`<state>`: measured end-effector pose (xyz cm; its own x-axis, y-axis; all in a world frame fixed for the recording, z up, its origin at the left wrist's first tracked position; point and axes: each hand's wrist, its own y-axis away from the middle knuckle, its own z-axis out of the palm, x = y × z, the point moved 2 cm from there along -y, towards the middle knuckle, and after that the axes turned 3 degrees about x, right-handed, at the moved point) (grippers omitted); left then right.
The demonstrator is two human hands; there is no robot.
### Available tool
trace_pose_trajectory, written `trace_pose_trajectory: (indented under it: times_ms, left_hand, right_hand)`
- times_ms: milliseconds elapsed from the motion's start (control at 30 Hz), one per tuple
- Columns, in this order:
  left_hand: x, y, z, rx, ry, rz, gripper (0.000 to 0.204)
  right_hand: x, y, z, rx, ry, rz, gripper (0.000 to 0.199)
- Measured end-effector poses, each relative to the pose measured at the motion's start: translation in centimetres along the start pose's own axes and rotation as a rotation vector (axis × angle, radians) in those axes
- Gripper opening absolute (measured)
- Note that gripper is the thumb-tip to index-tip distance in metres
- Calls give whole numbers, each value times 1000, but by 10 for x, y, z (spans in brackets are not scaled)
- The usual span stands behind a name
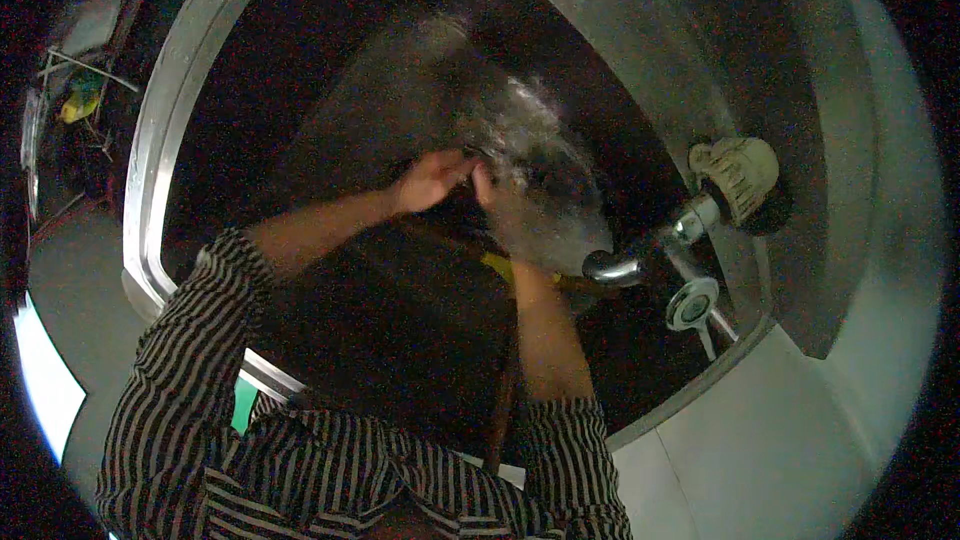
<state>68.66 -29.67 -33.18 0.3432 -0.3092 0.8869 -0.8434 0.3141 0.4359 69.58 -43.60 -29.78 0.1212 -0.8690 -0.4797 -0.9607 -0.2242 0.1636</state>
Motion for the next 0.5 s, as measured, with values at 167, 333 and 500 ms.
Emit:
trace_pose_trajectory:
  times_ms: [167,333,500]
  left_hand:
    - [-9,16,18,236,-579,641,24]
    - [-13,-40,-14,210,-823,515,30]
    - [-1,-22,-25,-64,-427,-220,40]
  right_hand:
    - [14,51,60,253,100,71,26]
    - [-20,-33,39,-99,-205,528,28]
    - [-10,-28,13,-77,136,74,38]
